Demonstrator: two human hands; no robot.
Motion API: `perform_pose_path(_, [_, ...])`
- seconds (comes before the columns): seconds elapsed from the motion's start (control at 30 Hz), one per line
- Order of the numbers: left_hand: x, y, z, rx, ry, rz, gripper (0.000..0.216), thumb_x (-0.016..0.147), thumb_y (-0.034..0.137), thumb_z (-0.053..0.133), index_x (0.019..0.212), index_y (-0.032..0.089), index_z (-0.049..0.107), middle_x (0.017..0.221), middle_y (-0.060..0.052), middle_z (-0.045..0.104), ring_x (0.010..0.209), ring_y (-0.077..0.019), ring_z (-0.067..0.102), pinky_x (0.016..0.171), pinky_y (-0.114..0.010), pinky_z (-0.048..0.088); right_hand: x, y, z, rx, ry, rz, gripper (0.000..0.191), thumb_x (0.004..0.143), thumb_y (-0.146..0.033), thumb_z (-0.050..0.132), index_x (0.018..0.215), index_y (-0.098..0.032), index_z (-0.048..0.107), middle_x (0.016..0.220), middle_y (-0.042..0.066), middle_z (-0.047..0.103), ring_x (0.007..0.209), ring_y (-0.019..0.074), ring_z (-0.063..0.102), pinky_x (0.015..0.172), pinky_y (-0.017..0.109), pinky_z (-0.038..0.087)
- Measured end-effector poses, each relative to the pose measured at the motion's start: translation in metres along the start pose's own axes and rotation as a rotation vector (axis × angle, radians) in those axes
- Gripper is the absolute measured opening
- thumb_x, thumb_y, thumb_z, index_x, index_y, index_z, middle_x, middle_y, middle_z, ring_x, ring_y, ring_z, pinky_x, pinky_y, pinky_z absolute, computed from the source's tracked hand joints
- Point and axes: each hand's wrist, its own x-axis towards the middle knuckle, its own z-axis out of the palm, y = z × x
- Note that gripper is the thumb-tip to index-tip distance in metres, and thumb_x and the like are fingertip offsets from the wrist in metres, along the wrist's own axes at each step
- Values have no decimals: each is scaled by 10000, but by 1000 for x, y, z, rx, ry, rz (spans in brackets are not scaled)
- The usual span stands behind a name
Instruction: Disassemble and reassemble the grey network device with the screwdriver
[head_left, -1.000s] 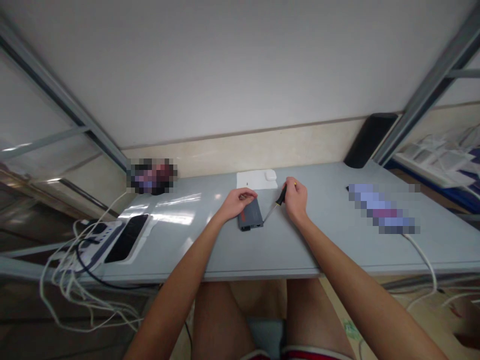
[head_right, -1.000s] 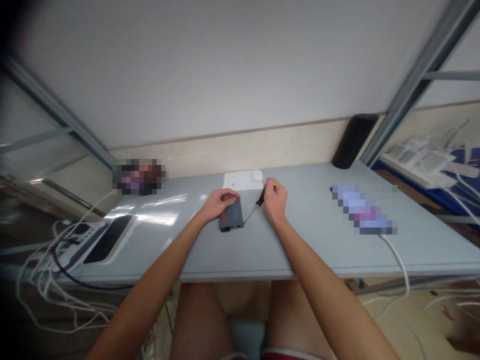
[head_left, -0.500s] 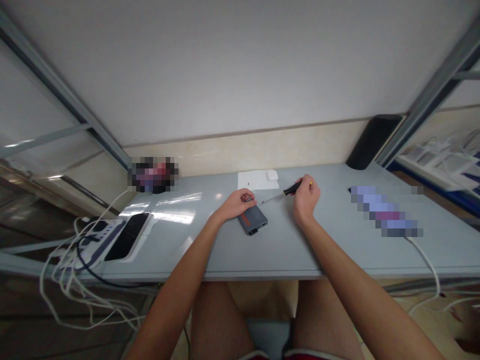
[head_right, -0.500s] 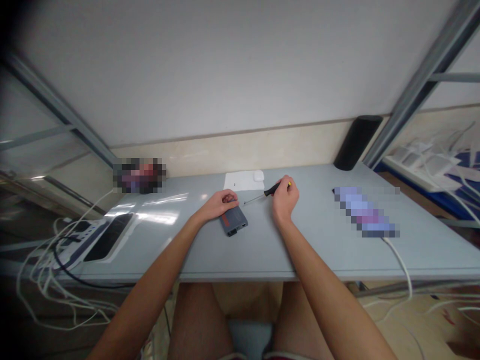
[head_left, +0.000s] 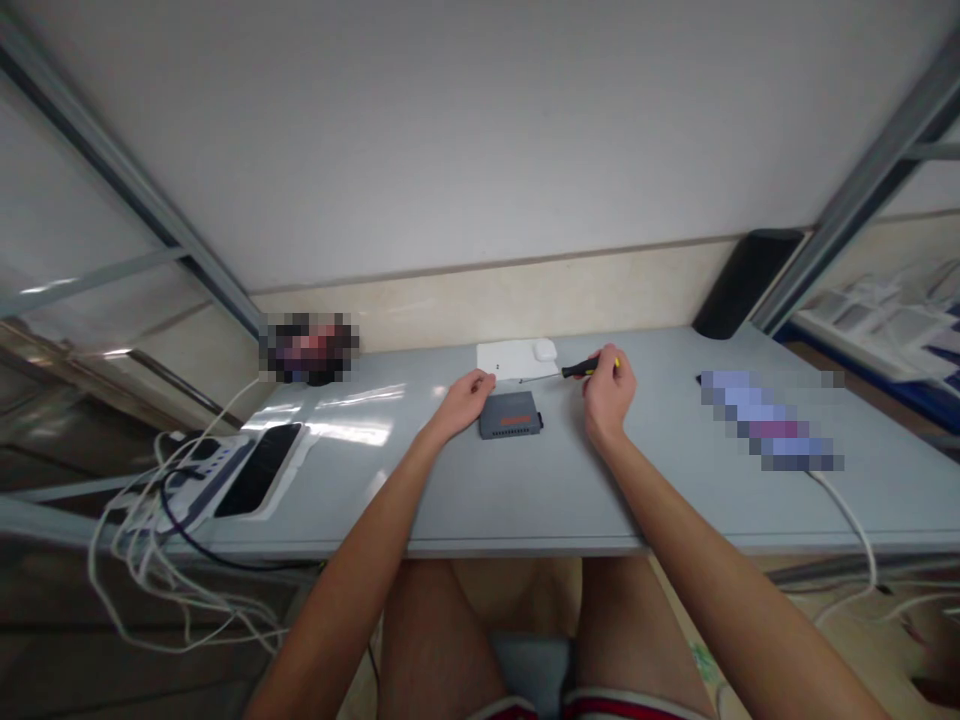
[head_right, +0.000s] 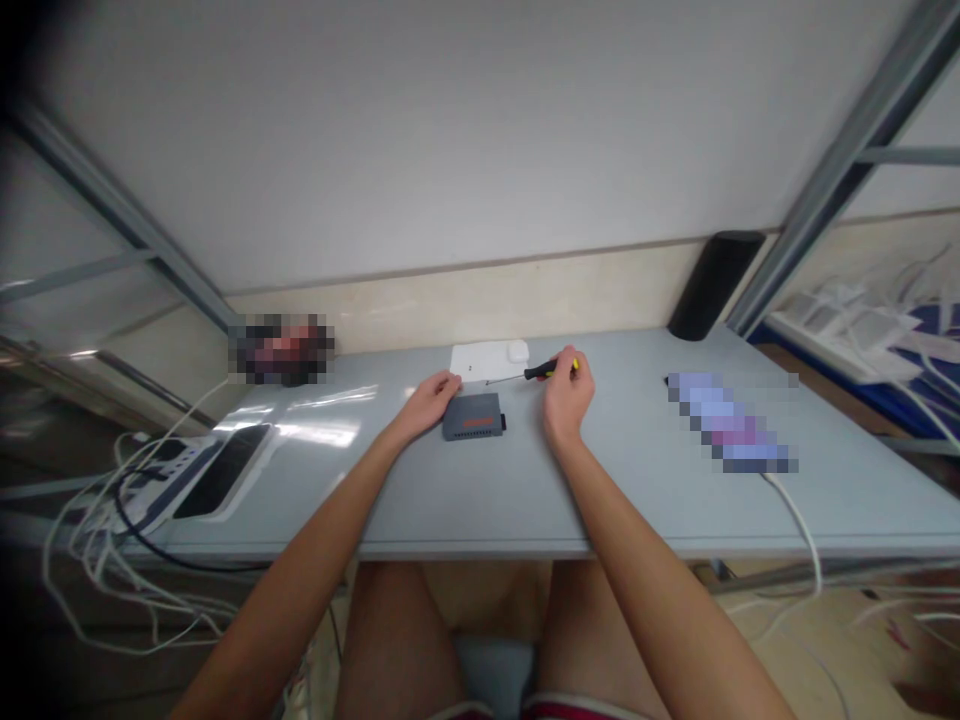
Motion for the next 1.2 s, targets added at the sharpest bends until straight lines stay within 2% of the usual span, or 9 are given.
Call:
perform_pose_path(0.13, [-2, 2, 7, -139, -63, 39, 408, 1058, 511, 560, 1242, 183, 718, 742, 5, 609, 699, -187, 574, 658, -285, 426, -2, 0, 1, -3, -77, -17, 496, 1047, -677, 473, 839, -247, 606, 695, -8, 632, 610, 169, 596, 586, 278, 487])
perform_pose_path(0.2, [-3, 3, 9, -125, -70, 65, 448, 1041, 516, 602, 1319, 186, 723, 696, 20, 569, 663, -181, 549, 633, -281, 406, -4, -1, 1, -1, -125, -29, 509, 1044, -698, 476, 854, -246, 615, 694, -9, 637, 613, 171, 601, 587, 280, 487])
perform_pose_path(0.3, [-3, 4, 9, -69, -89, 101, 386, 1009, 485, 650, 1213, 190, 793, 731, -4, 641, 675, -177, 562, 641, -282, 420, -7, -2, 2, 1, -188, -41, 526, 1034, -724, 487, 867, -245, 627, 689, -13, 646, 609, 171, 599, 581, 279, 480])
perform_pose_path(0.43, [-1, 3, 6, -46, -85, 107, 325, 985, 447, 660, 1050, 174, 825, 880, -57, 779, 771, -196, 636, 695, -289, 484, -10, -3, 3, -5, -219, -36, 552, 1023, -753, 491, 875, -241, 636, 675, -19, 645, 593, 164, 578, 575, 275, 468])
perform_pose_path(0.67, [-1, 6, 3, -89, -132, 73, 294, 965, 421, 685, 961, 159, 816, 987, -82, 831, 905, -225, 722, 841, -323, 551, -10, -6, 2, -26, -191, -6, 579, 1007, -787, 478, 870, -242, 617, 654, -26, 626, 565, 160, 555, 555, 272, 447])
perform_pose_path(1.2, [3, -5, 5, -132, -146, 43, 349, 950, 478, 721, 1031, 166, 854, 1049, -95, 848, 963, -240, 731, 872, -336, 554, -9, -8, 3, -2, -160, -8, 544, 1021, -749, 447, 876, -248, 603, 699, -24, 620, 592, 162, 551, 557, 269, 441])
